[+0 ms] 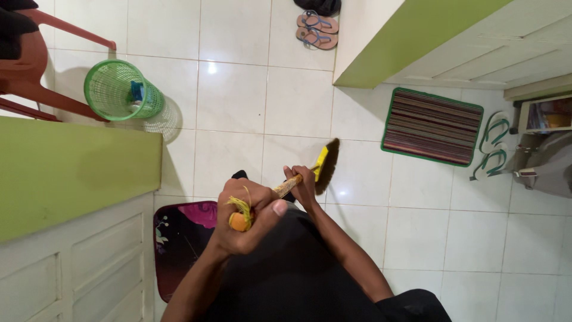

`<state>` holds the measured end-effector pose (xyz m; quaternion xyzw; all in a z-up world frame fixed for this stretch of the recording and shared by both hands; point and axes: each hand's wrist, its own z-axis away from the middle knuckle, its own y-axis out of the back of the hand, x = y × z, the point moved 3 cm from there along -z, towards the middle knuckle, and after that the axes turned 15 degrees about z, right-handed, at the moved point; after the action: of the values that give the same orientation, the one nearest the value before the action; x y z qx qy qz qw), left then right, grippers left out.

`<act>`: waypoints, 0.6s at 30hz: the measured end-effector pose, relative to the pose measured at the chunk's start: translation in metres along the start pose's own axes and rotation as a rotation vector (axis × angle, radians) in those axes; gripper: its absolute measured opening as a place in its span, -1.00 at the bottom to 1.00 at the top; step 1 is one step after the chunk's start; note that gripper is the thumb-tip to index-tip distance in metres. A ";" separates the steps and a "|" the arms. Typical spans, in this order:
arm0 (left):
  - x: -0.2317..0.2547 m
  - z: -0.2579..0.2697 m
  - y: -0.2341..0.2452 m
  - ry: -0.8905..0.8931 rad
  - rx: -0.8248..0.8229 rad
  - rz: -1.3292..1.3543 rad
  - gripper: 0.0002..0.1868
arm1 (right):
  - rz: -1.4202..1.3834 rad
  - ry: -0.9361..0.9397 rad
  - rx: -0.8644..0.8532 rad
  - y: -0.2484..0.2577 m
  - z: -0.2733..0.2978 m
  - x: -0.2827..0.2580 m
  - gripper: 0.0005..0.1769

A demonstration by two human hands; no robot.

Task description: The person sweeps the tiled floor using a broom, pushing debris along the hallway and near the doorway.

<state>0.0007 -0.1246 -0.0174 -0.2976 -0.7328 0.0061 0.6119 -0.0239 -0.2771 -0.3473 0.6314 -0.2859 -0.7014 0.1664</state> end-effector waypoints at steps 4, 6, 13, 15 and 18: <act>0.019 -0.012 0.020 0.011 -0.063 -0.080 -0.48 | -0.052 -0.062 -0.024 -0.029 -0.019 -0.021 -0.42; 0.028 -0.016 0.031 -0.019 -0.084 -0.081 -0.46 | -0.030 0.036 0.035 -0.042 -0.028 -0.034 -0.42; 0.053 -0.021 0.083 -0.031 -0.128 -0.095 -0.46 | -0.048 0.093 0.078 -0.080 -0.053 -0.082 -0.46; 0.059 -0.020 0.096 -0.042 -0.136 -0.129 -0.48 | -0.091 0.069 0.039 -0.090 -0.059 -0.093 -0.46; 0.070 -0.019 0.114 -0.054 -0.167 -0.122 -0.48 | -0.082 0.078 0.065 -0.100 -0.063 -0.109 -0.45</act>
<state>0.0617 -0.0064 0.0075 -0.3021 -0.7638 -0.0842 0.5642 0.0672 -0.1458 -0.3246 0.6746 -0.2758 -0.6727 0.1282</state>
